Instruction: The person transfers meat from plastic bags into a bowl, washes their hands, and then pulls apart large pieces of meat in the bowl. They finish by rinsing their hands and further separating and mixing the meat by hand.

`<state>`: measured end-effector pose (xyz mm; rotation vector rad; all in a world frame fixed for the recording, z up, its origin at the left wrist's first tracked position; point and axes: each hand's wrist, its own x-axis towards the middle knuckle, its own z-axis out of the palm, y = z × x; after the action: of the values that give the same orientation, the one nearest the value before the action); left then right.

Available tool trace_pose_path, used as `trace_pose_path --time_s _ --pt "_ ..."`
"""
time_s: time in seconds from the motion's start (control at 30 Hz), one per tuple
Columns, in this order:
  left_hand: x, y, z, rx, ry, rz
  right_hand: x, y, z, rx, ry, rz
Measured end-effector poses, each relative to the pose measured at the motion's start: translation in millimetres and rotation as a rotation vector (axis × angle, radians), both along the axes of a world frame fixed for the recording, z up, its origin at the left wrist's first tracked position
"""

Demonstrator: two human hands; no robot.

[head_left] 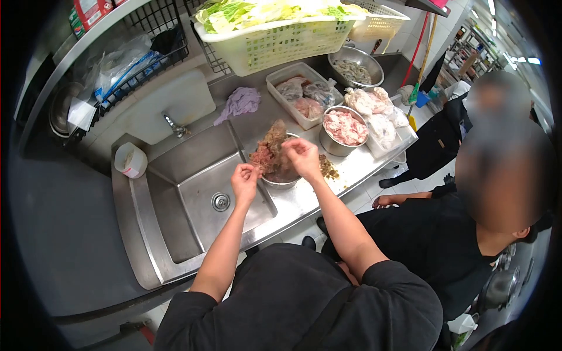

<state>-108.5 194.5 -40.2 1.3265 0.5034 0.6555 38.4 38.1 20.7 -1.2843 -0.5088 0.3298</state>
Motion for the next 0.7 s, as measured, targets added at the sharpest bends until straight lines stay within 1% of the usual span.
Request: trace_pose_path --time_s 0.07,0.1,0.13,0.17,0.2,0.23,0.27,0.3,0.33,0.37,0.4,0.43,0.47,0.5,0.53,0.57,0.6,0.67,0.7 --pt "-9.0 -1.9 1.5 -0.015 -0.035 -0.009 -5.2 4.8 -4.3 -0.081 -0.124 0.033" --pt "-15.4 -0.3 1.2 -0.019 -0.051 -0.044 -11.4 5.4 2.6 -0.151 -0.242 -0.003" --pt "-26.2 2.2 1.2 0.032 0.023 -0.032 -15.7 4.1 12.8 -0.231 -0.367 -0.057" --pt "-31.2 4.2 -2.9 0.080 0.080 -0.054 -14.8 7.0 10.0 -0.271 -0.594 -0.106" --pt "-34.8 10.4 -16.6 0.066 0.081 -0.096 -11.4 7.1 10.7 -0.429 -0.877 0.027" --pt "-36.1 10.3 -22.6 0.046 0.077 -0.095 -17.4 4.9 28.4 -0.934 -1.138 0.184" --pt "-39.6 9.5 -22.6 0.009 0.126 -0.083 -13.6 8.8 10.9 -0.942 -1.139 0.159" --pt "-43.9 19.7 -36.9 0.042 0.164 -0.130 -18.9 9.0 5.6 -0.679 -1.128 0.056" --pt "-51.2 19.8 -37.9 0.036 0.206 -0.178 -30.6 2.3 26.4 -0.501 -1.018 0.013" --pt "-62.2 25.1 -35.0 0.033 0.256 -0.203 -36.2 -2.8 41.3 -0.490 -1.002 -0.002" --pt "-71.9 31.2 -33.4 -0.092 0.308 -0.238 -39.5 -6.1 50.7 -0.436 -1.031 -0.065" --pt "-85.7 38.4 -36.7 -0.219 0.365 -0.263 -43.9 -6.1 55.4 -0.397 -0.952 -0.039" --pt "-98.8 62.1 -67.4 -0.375 0.335 -0.216 -46.0 -2.4 55.5 -0.362 -0.877 -0.016" --pt "-114.5 87.7 -103.1 -0.531 0.306 -0.163 -50.4 -1.1 51.6 -0.366 -0.877 -0.023" --pt "-138.2 104.1 -128.5 0.210 0.838 -0.241 -57.7 0.9 45.1 -0.297 -0.812 0.035" --pt "-148.4 116.9 -142.0 1.002 1.295 -0.288 -62.9 3.5 42.5 -0.229 -0.750 0.092" --pt "-144.4 137.9 -154.9 1.001 1.290 -0.289 -67.7 5.4 39.6 -0.233 -0.753 0.092" --pt "-153.2 186.4 -167.6 0.768 1.287 -0.487 -87.9 12.7 37.3 -0.232 -0.762 0.135" --pt "-144.5 207.9 -184.7 0.740 1.166 -0.376 -94.1 17.1 31.5 -0.295 -0.729 0.178"
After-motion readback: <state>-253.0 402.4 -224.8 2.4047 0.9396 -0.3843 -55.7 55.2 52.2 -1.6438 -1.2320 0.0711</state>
